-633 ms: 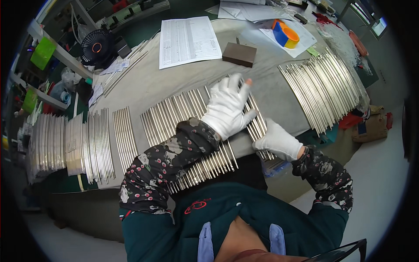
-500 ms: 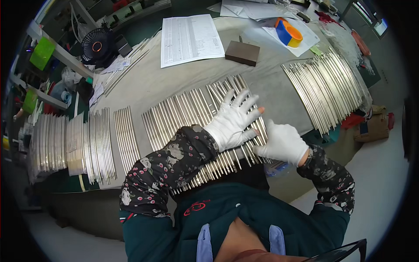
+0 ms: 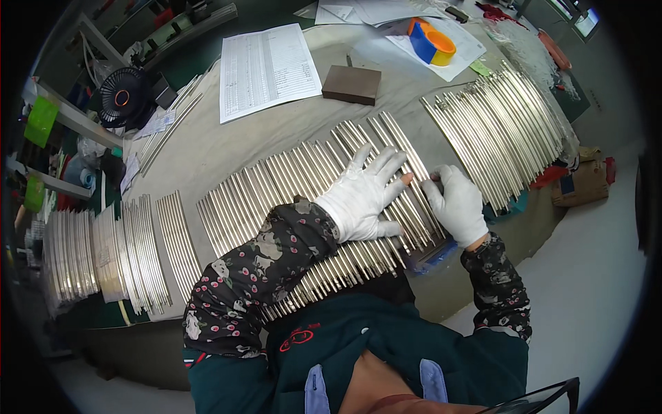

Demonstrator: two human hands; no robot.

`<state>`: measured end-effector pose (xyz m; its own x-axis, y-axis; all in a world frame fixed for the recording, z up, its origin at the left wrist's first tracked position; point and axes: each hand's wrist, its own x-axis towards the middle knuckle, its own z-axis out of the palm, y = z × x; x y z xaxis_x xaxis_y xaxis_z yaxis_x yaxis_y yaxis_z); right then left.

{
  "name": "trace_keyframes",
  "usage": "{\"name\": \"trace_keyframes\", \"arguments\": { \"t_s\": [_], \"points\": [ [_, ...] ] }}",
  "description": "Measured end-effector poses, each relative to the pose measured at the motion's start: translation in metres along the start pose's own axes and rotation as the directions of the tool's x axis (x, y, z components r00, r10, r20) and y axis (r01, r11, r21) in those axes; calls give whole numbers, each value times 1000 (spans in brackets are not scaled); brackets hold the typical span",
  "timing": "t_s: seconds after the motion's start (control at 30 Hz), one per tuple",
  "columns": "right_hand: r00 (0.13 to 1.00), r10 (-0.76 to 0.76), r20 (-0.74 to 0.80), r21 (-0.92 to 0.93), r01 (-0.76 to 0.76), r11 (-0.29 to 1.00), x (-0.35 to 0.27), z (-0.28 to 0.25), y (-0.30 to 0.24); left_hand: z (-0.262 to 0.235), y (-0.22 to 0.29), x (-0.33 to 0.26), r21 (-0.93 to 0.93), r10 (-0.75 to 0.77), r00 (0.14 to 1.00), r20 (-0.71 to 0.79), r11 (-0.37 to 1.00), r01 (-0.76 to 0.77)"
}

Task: The recorder is inspecting and sanding the ends of thin metal rods at a workbench and logging progress on a sheet.

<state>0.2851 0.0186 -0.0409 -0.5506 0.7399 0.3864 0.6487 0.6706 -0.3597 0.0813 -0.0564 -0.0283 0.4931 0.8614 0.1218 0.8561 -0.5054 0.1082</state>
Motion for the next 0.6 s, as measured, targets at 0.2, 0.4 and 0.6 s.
{"name": "trace_keyframes", "arguments": {
  "t_s": [0.2, 0.4, 0.6],
  "points": [
    [997, 45, 58, -85, -40, 996, -3, 10, -11, 9, -12, -23, -150, 206, 978, -1, 967, -204],
    [994, 32, 100, 2, -33, 999, -12, 5, -12, 4, -13, -17, -150, 252, 967, 23, 958, -246],
    [987, -159, -26, 128, 161, 979, -6, -14, 8, 12, -9, 5, -135, 227, 972, 54, 966, -219]
  ]
}}
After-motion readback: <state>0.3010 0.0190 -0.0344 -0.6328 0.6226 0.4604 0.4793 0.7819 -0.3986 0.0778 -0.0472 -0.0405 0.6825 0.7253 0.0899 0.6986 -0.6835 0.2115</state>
